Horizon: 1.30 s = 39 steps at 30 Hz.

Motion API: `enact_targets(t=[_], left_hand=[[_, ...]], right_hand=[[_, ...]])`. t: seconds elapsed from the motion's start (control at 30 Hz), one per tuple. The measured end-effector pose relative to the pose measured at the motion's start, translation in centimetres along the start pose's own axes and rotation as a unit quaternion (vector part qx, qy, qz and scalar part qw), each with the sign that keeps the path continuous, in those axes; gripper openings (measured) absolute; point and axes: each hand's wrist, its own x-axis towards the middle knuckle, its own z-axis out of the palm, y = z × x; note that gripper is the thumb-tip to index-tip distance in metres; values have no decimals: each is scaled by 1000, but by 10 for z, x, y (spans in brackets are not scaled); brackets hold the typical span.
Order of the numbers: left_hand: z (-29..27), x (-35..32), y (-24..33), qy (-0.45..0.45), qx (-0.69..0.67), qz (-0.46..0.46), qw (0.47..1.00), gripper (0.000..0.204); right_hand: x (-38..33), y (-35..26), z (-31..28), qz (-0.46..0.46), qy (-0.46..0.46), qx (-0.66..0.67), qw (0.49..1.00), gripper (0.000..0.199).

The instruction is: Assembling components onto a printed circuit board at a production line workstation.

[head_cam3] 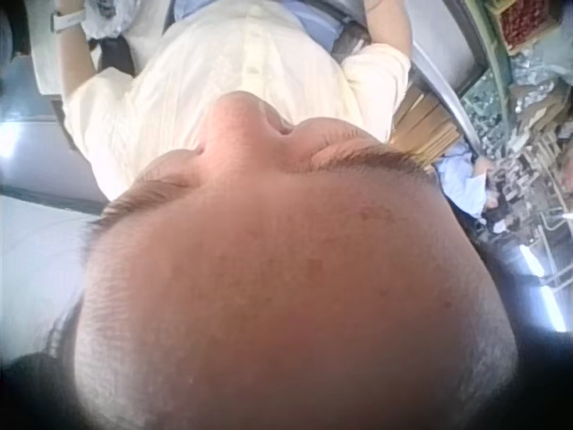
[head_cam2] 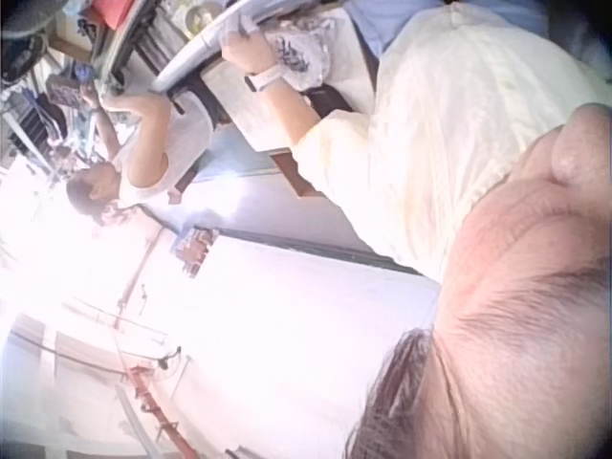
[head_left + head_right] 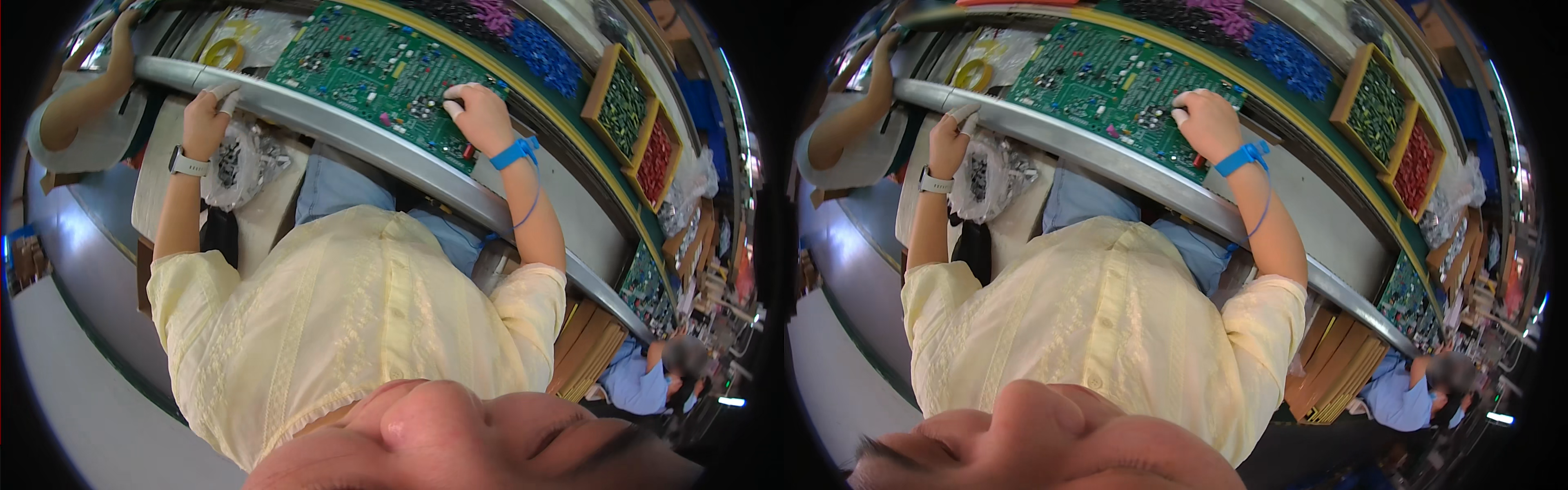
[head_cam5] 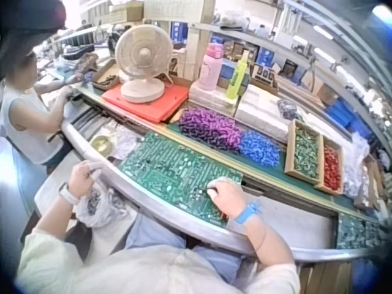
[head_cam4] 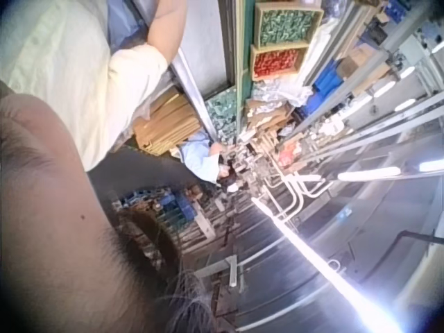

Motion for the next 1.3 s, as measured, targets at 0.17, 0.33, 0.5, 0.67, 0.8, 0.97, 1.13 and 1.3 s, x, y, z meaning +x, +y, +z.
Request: enact_targets(t=[0.17,0.33,0.5,0.67,0.8,0.97,1.13,1.3], left_hand=[[-13,-43,-58,16,54,-110,992,22],[2,-62,-88,-193,200,-180,944,23],[45,-68,-113,-285,273,-149,907,18],[70,-52,-116,-299,340,-74,888,17],[121,-81,-175,-234,304,-173,907,23],[118,-66,-140,-328,337,-140,871,25],[115,-61,-136,-313,283,-210,882,23],[114,-67,-157,-330,288,-159,885,25]], right_hand=[[-4,1,0,-25,20,-6,999,16],[-9,-6,-2,-46,32,-68,996,13],[-4,-8,-2,-50,20,-81,995,15],[-3,-6,-3,-10,12,-46,999,14],[-6,-10,-4,-60,29,-33,997,12],[-15,-6,-4,4,26,-13,1000,12],[-15,6,0,-15,16,0,1000,15],[-4,20,6,-33,-4,-19,999,18]])
